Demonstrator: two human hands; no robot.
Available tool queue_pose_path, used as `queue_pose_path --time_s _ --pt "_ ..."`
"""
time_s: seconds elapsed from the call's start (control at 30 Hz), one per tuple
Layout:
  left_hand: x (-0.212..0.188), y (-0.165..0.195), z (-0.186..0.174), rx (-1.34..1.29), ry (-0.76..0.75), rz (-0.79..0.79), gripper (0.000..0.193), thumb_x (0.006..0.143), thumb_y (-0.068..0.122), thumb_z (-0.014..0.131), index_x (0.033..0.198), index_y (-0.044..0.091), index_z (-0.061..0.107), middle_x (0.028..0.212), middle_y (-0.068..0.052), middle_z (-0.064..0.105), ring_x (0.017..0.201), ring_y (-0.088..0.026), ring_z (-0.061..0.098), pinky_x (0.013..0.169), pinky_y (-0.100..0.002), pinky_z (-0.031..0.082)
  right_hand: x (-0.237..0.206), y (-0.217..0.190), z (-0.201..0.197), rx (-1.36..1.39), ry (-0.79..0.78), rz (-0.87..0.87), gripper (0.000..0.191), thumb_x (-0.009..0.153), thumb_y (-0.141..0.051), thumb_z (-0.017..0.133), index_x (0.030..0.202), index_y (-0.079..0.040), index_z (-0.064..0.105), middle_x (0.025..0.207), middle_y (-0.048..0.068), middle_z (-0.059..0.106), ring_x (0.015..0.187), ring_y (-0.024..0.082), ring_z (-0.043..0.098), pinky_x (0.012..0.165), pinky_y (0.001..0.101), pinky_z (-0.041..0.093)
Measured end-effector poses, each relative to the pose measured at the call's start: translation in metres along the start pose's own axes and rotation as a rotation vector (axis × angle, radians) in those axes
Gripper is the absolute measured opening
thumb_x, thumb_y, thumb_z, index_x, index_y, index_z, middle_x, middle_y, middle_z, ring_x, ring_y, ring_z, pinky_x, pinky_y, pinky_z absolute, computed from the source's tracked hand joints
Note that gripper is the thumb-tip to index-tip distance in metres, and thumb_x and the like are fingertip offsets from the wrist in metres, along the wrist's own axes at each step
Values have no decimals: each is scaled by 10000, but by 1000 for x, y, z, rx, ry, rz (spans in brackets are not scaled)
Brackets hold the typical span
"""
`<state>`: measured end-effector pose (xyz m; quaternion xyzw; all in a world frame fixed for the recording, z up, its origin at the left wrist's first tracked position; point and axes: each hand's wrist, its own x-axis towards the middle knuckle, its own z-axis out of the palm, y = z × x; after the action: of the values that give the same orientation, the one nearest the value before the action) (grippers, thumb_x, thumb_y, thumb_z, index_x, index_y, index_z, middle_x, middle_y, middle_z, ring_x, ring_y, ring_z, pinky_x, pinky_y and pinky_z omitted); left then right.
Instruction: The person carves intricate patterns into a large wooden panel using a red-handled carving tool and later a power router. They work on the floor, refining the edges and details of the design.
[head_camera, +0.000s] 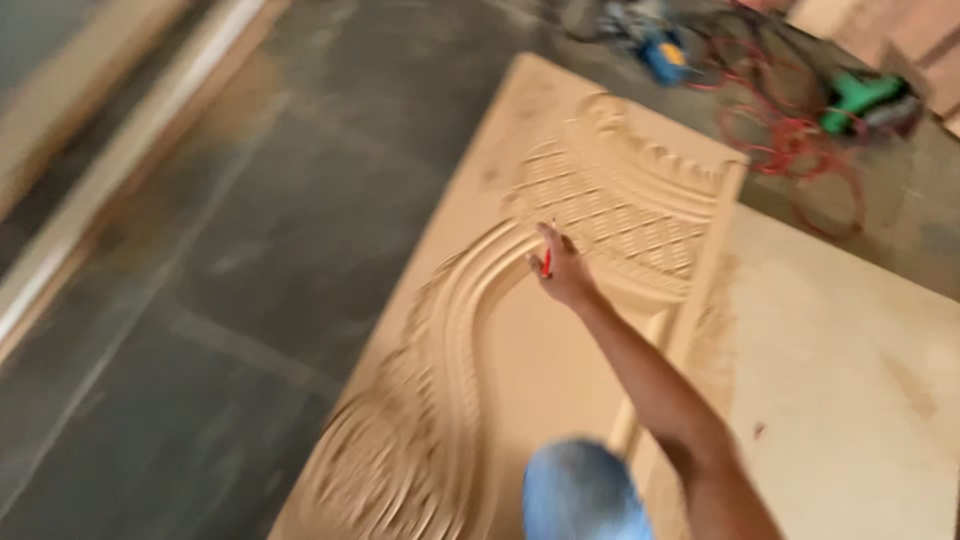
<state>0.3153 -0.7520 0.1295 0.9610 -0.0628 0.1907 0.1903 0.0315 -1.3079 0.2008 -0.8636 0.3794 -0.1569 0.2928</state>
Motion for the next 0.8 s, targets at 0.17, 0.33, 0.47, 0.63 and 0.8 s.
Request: queue_pose_path --time_s 0.17,0.33,0.47,0.63,0.8 --pt "37 296 159 -461 -258 422 734 969 370 604 1594 89 341 1646 -155 363 1534 -336 330 1270 -523 230 69 163 -15 -433 282 17 823 829 -373 757 1496 -48 402 1516 275 460 1371 478 448 1141 543 384" --pt "-129 657 289 -551 -682 815 708 1069 439 437 1602 -12 321 1663 -252 313 1544 -389 281 1253 -551 179 74 236 9 -328 267 121 907 906 -452 726 1566 -1 299 1572 237 400 1417 473 427 1186 576 354" --pt "-188 774 346 -164 -630 657 656 1072 411 338 1606 33 277 1684 -210 245 1566 -405 198 1267 -552 125 84 267 3 -217 182 39 838 988 -441 621 1594 -24 219 1650 177 349 1477 438 369 1212 569 275" --pt "-181 762 348 -127 -733 637 716 1053 447 208 1606 -6 179 1705 -222 54 1585 -381 29 1270 -563 4 190 282 -50 19 205 57 873 1020 -354 658 1627 6 145 1638 219 372 1471 439 414 1232 539 306" --pt "-190 757 362 77 -811 642 719 1026 502 154 1595 62 171 1697 -190 30 1569 -354 8 1252 -525 -25 418 425 -94 -98 446 141 975 1000 -239 760 1660 45 100 1588 290 432 1430 467 498 1227 497 402"
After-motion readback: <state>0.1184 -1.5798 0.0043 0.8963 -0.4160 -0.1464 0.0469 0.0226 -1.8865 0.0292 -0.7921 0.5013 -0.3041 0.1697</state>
